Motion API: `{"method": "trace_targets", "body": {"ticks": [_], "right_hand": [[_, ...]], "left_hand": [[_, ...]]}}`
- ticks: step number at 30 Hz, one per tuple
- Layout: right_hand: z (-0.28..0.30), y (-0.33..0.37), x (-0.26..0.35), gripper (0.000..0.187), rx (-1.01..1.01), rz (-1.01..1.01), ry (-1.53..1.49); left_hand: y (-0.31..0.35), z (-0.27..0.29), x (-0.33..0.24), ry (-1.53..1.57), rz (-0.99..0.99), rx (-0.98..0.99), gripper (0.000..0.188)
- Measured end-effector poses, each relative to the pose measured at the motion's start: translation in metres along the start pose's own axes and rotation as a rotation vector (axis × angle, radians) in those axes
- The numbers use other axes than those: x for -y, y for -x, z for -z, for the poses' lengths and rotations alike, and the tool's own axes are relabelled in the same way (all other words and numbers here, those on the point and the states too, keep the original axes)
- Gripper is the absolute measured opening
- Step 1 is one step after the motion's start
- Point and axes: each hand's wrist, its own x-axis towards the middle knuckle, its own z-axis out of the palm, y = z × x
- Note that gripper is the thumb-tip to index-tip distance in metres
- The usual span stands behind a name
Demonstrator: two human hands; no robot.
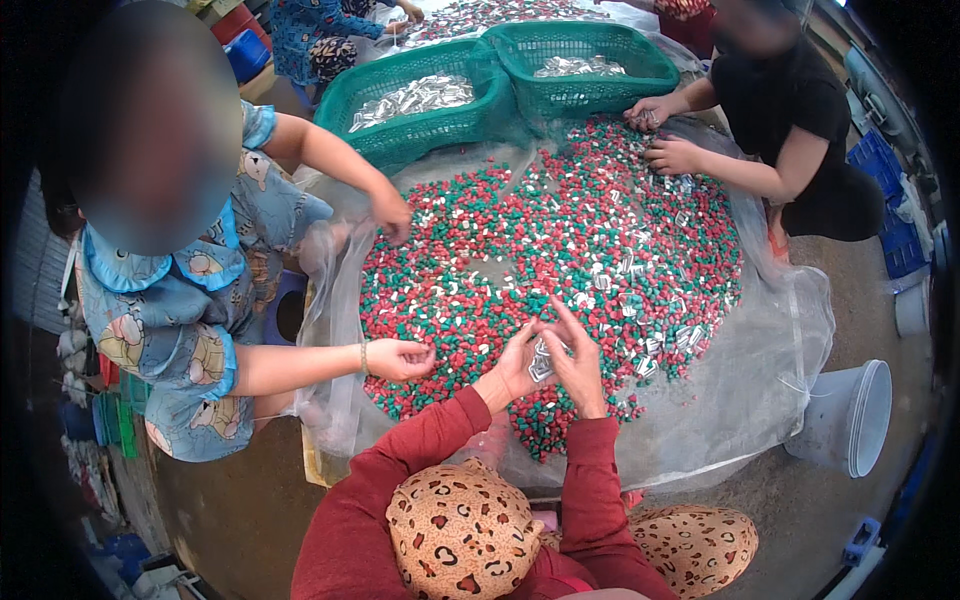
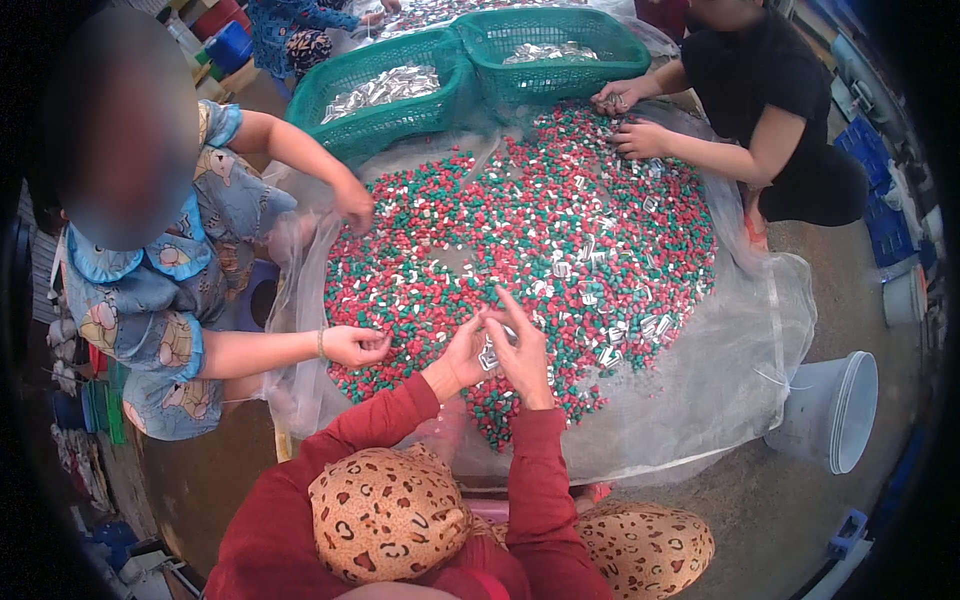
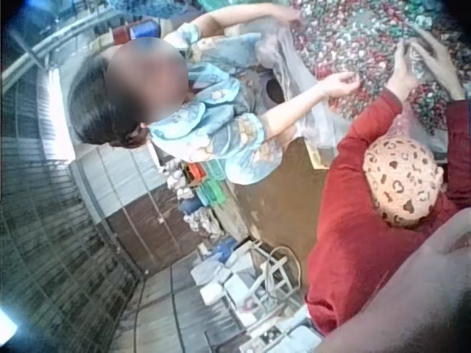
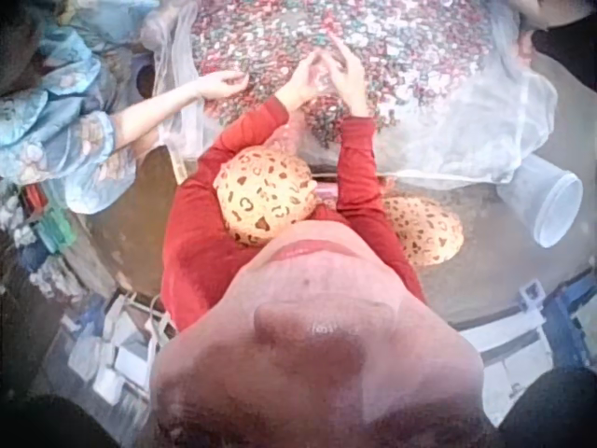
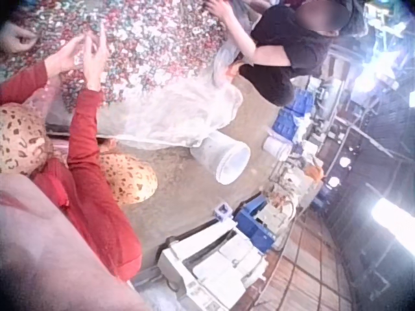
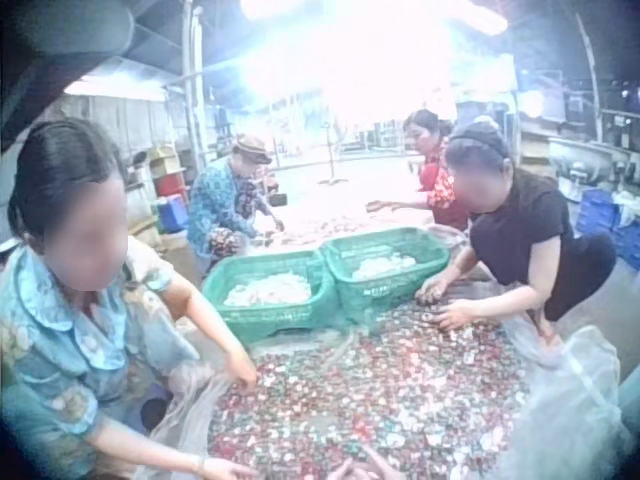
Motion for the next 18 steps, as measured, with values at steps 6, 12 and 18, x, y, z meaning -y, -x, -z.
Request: {"method": "trace_targets", "body": {"ticks": [6, 12, 18], "right_hand": [[0.037, -0.008, 0.003, 0.032, -0.348, -0.050, -0.384], [0.091, -0.003, -0.023, 0.030, -0.609, -0.092, -0.471], [0.112, 0.005, -0.026, 0.028, -0.744, -0.129, -0.562]], "left_hand": [[0.004, 0.021, -0.014, 0.171, 0.047, 0.132, 0.031], [0.026, 0.039, 0.008, 0.256, 0.104, 0.061, 0.029], [-0.014, 0.021, -0.054, 0.257, 0.011, 0.159, 0.022]]}}
